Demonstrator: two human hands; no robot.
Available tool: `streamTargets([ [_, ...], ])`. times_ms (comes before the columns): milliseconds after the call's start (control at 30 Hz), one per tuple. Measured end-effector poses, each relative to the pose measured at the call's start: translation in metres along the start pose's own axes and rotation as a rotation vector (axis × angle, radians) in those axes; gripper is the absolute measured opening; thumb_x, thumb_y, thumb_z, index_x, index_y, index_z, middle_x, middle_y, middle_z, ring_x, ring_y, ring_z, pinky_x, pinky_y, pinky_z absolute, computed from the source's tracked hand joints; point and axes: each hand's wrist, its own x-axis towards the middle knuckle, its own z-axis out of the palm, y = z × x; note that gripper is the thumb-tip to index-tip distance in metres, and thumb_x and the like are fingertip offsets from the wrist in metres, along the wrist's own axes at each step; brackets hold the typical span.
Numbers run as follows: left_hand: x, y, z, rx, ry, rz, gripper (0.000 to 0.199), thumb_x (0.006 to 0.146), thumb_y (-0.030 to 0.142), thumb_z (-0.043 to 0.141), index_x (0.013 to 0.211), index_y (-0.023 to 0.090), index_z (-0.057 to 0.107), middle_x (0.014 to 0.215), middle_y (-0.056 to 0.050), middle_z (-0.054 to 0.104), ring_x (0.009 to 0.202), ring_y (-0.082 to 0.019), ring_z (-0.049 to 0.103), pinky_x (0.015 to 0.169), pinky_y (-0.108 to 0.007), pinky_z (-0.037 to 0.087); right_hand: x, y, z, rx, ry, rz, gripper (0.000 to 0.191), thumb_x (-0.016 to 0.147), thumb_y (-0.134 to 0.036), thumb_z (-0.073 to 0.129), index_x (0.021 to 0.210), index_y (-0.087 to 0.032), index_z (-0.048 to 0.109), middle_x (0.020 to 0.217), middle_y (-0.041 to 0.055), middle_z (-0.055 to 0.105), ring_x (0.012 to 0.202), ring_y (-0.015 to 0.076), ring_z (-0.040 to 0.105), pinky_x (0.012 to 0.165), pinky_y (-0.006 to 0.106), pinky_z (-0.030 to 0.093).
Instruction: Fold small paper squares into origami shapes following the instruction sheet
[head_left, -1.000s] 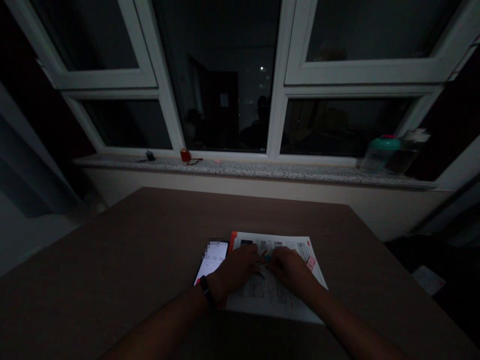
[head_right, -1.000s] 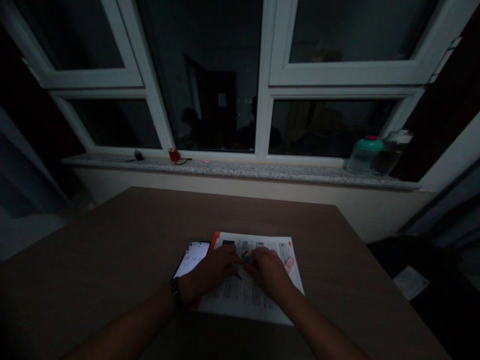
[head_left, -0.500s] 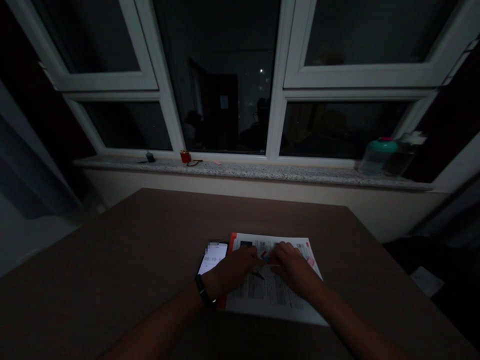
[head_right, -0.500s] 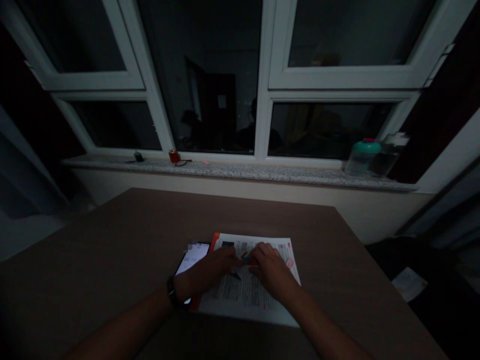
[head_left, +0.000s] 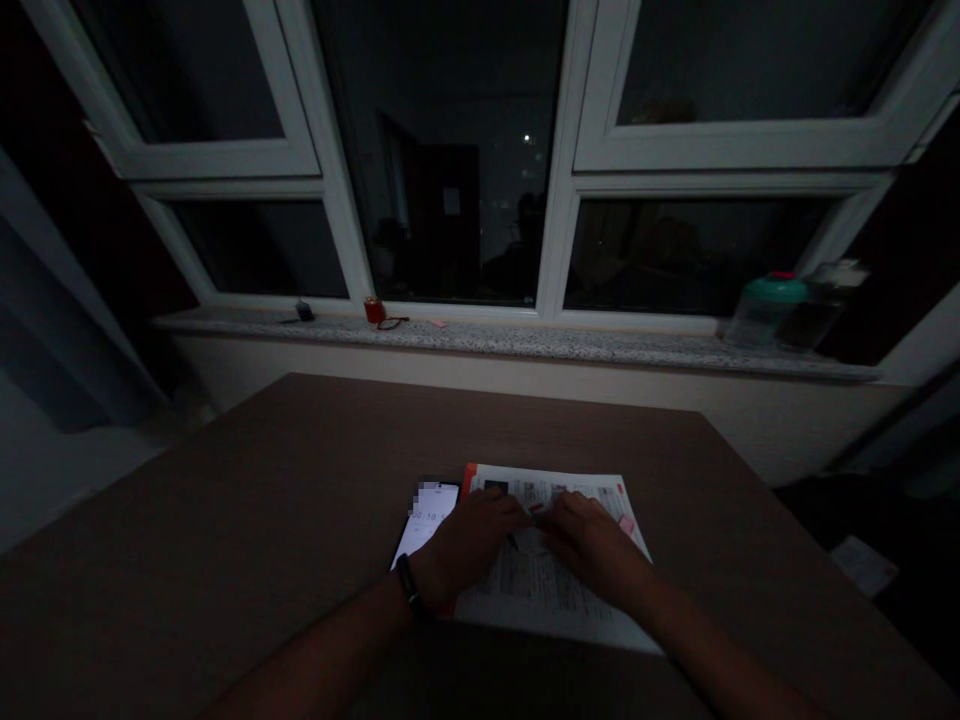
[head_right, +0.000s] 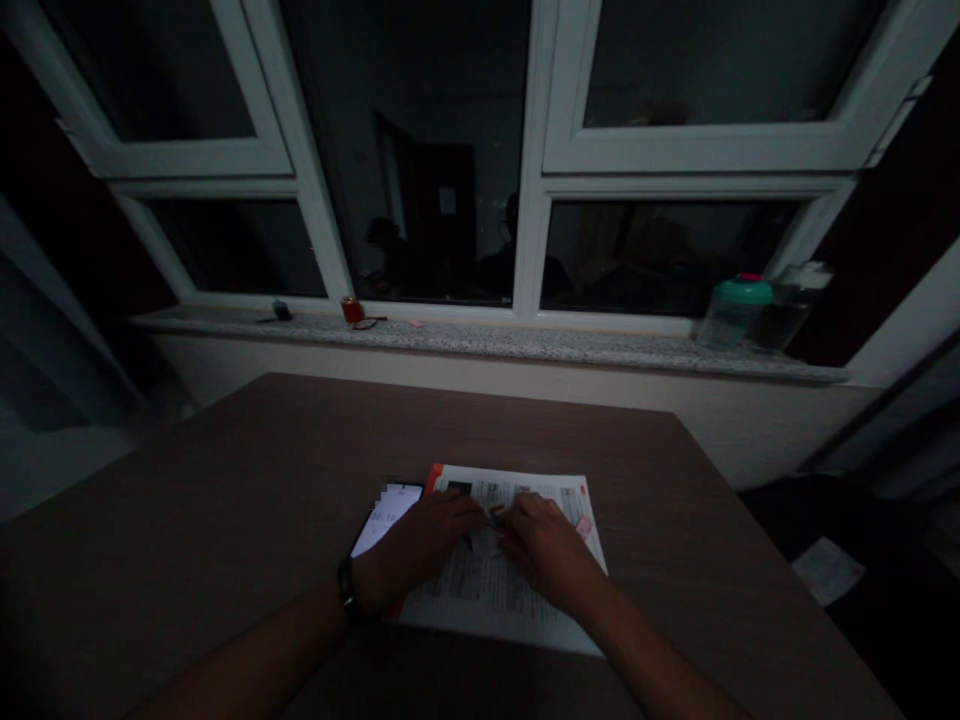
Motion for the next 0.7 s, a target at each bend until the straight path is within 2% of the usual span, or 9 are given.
streamTargets([
  [133, 0.0, 0.003, 0.001, 0.066, 0.019, -0.031, 0.022, 0.098, 0.009, 0.049, 0.111, 0.019, 0.065, 0.118, -0.007, 0.063, 0.113, -0.024, 0.054, 0.1, -0.038, 0.04, -0.002, -0.008, 0.001, -0.007, -0.013, -0.05, 0.016, 0.096, -0.021, 0.052, 0.101, -0.021, 0.067, 0.099, 0.0066, 0.061, 0.097, 0.023, 0.055, 0.085, 0.035, 0.041],
  [300, -0.001, 0.004, 0.003, 0.074, 0.021, -0.108, 0.014, 0.098, 0.018, 0.055, 0.106, 0.02, 0.066, 0.11, -0.008, 0.06, 0.105, -0.025, 0.054, 0.09, -0.037, 0.044, -0.003, -0.011, 0.0, 0.068, -0.007, -0.093, 0.016, 0.094, -0.02, 0.058, 0.103, -0.023, 0.07, 0.105, 0.0053, 0.063, 0.102, 0.0221, 0.055, 0.088, 0.034, 0.04],
  [400, -0.001, 0.004, 0.004, 0.064, 0.015, -0.096, 0.012, 0.097, 0.016, 0.055, 0.104, 0.019, 0.065, 0.11, -0.007, 0.061, 0.103, -0.024, 0.054, 0.09, -0.037, 0.043, -0.001, -0.008, 0.002, 0.077, 0.013, -0.075, 0.015, 0.094, -0.022, 0.058, 0.102, -0.024, 0.071, 0.105, 0.0047, 0.064, 0.103, 0.0222, 0.055, 0.088, 0.035, 0.04],
  [533, 0.0, 0.005, 0.004, 0.029, 0.014, -0.075, 0.006, 0.094, 0.017, 0.06, 0.099, 0.017, 0.064, 0.105, -0.005, 0.062, 0.1, -0.023, 0.056, 0.089, -0.035, 0.043, 0.003, -0.004, 0.007, 0.052, 0.059, -0.003, 0.014, 0.094, -0.023, 0.058, 0.088, -0.022, 0.071, 0.095, 0.0038, 0.064, 0.096, 0.0221, 0.056, 0.083, 0.034, 0.04],
  [700, 0.001, 0.007, 0.005, -0.076, 0.011, -0.061, 0.004, 0.095, 0.022, 0.063, 0.093, 0.02, 0.067, 0.096, -0.002, 0.062, 0.097, -0.021, 0.057, 0.089, -0.033, 0.042, 0.005, -0.001, 0.013, 0.09, 0.096, 0.037, 0.001, 0.085, -0.023, 0.071, 0.086, -0.023, 0.07, 0.092, 0.0023, 0.062, 0.095, 0.022, 0.057, 0.084, 0.034, 0.04],
])
